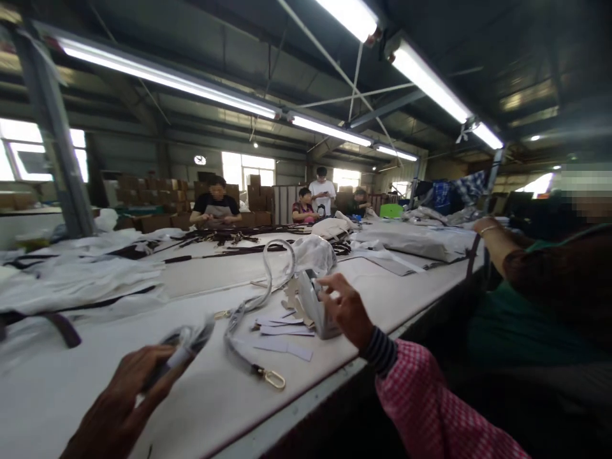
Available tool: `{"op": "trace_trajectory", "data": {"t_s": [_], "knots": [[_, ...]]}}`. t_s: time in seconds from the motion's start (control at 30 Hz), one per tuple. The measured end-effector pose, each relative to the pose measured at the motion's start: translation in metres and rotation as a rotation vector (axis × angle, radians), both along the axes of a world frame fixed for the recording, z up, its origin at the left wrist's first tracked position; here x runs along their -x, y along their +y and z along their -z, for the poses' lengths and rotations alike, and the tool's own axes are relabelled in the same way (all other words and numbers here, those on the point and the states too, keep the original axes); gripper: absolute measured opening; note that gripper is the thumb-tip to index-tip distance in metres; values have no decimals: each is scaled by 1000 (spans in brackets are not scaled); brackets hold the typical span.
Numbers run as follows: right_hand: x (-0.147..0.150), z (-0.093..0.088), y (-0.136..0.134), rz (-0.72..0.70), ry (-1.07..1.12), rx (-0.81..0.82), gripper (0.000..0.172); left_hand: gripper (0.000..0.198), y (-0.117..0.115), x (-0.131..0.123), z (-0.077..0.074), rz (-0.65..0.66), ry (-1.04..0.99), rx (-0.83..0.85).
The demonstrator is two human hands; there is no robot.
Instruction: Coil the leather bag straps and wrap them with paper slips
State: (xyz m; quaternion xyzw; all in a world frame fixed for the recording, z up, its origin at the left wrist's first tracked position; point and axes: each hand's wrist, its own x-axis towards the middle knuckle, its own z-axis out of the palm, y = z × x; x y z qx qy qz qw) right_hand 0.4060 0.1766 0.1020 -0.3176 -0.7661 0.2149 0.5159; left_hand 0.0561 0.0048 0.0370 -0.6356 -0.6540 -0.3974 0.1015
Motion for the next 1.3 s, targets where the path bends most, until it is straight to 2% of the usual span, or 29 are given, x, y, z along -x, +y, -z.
{"op": "trace_trajectory", "data": {"t_s": [0.03,0.07,0.17,0.27,0.4,0.57,0.73,0.9,1.1,1.2,1.3], "knots": [[-14,-7,16,79,12,198,23,38,12,-7,-3,16,-33,-26],[-25,-11,30,105,-14,289,24,37,25,-15,-5,47,-49,-23],[-43,-9,54,63,-122,488,29,35,60,-43,0,102,-20,-80],[-42,2,59,15,-200,612,32,25,80,-66,17,148,94,-107],[-34,6,63,46,-238,658,27,12,82,-79,32,245,253,-52],[-31,1,69,73,-229,700,24,9,81,-76,32,270,284,-86],[-29,3,64,99,-99,752,22,8,85,-73,36,310,281,-125],[-21,9,61,152,73,764,17,11,88,-71,39,295,223,-127],[-20,14,32,122,286,684,30,18,88,-65,41,268,86,-119],[-25,24,15,75,361,754,37,23,90,-63,41,267,35,-123],[-28,39,11,24,406,847,45,26,90,-61,41,264,-2,-124]]}}
